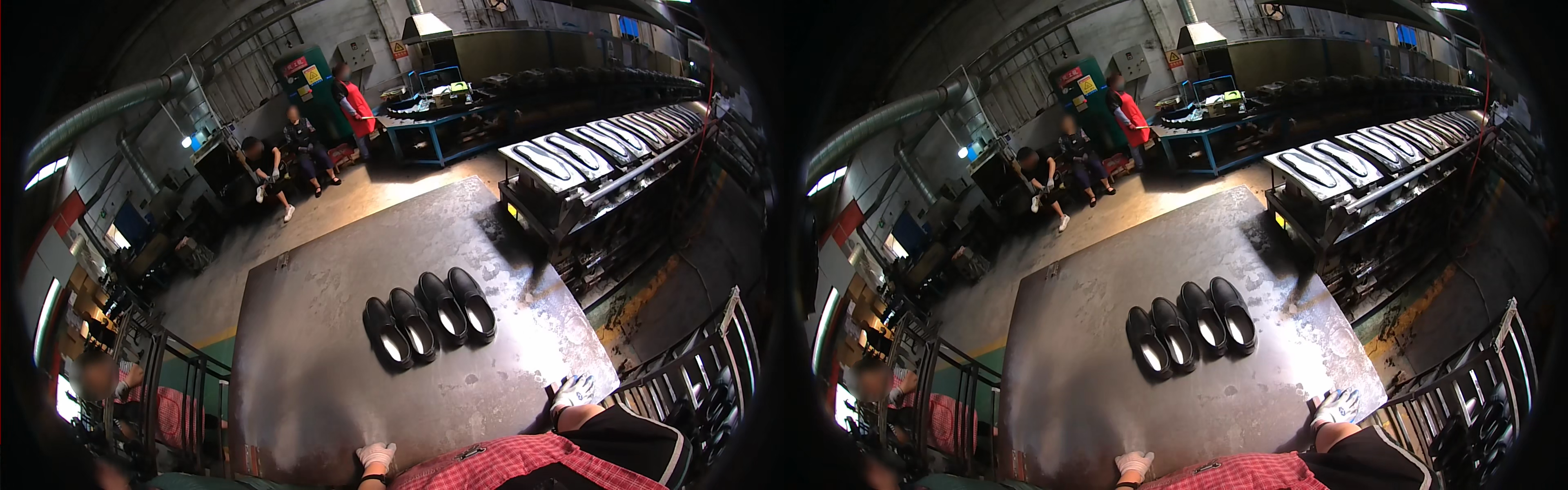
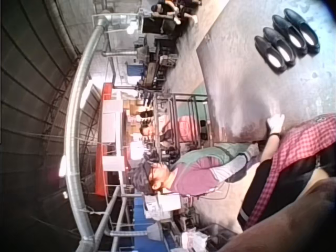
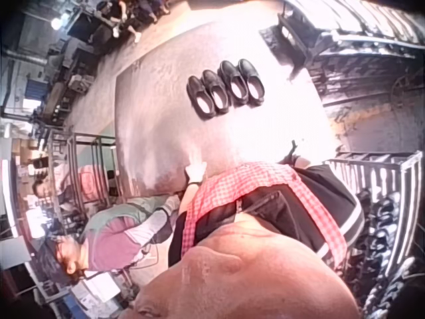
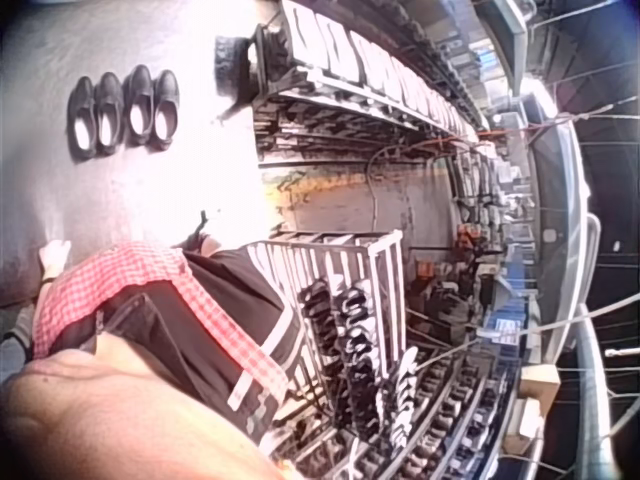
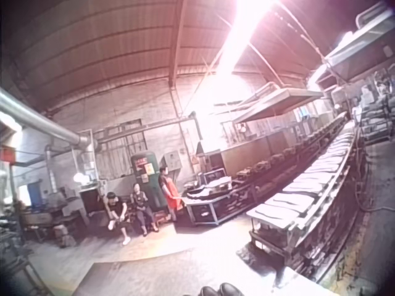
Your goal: Inspecting and cleaning shoe soles in a manufacturing line.
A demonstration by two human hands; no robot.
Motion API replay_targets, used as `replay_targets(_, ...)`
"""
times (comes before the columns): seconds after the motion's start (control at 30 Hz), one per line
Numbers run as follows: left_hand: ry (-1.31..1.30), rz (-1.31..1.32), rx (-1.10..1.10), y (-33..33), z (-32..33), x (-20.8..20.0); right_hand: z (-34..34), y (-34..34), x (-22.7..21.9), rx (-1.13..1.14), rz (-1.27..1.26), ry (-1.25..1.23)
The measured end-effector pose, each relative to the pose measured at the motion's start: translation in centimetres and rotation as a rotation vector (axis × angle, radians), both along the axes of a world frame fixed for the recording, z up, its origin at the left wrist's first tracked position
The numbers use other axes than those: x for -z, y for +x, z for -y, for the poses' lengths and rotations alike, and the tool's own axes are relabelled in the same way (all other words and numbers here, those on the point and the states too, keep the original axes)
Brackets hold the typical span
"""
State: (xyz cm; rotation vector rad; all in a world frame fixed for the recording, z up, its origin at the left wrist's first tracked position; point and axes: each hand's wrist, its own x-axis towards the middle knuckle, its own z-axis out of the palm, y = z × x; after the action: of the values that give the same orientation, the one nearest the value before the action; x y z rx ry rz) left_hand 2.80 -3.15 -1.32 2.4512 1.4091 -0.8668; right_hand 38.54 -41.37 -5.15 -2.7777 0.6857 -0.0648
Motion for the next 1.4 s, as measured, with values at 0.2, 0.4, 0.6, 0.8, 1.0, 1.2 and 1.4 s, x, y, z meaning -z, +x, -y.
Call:
replay_targets(0.2,-0.001,0.019,0.0,0.1,0.2,-0.4,-0.1,-0.1,-0.8,-0.017,-0.035,-0.02)
replay_targets(0.4,0.012,0.026,0.016,0.0,0.2,-0.3,0.3,0.1,0.5,-0.022,-0.014,-0.024)
replay_targets(0.6,0.047,0.048,0.023,-0.3,0.2,0.7,0.6,0.3,1.6,-0.043,-0.015,-0.041)
replay_targets(0.8,0.079,0.058,0.019,-0.2,0.3,0.6,0.6,0.3,1.4,-0.051,-0.025,-0.054)
replay_targets(1.0,0.098,0.048,-0.017,-0.3,0.0,1.6,0.1,0.0,0.0,-0.011,-0.014,-0.033)
replay_targets(1.2,0.079,0.046,-0.002,0.1,0.2,0.4,0.5,0.0,0.4,-0.058,-0.032,-0.044)
replay_targets(1.4,0.043,-0.003,-0.011,0.6,0.4,-0.6,0.7,0.2,1.9,-0.034,0.001,-0.057)
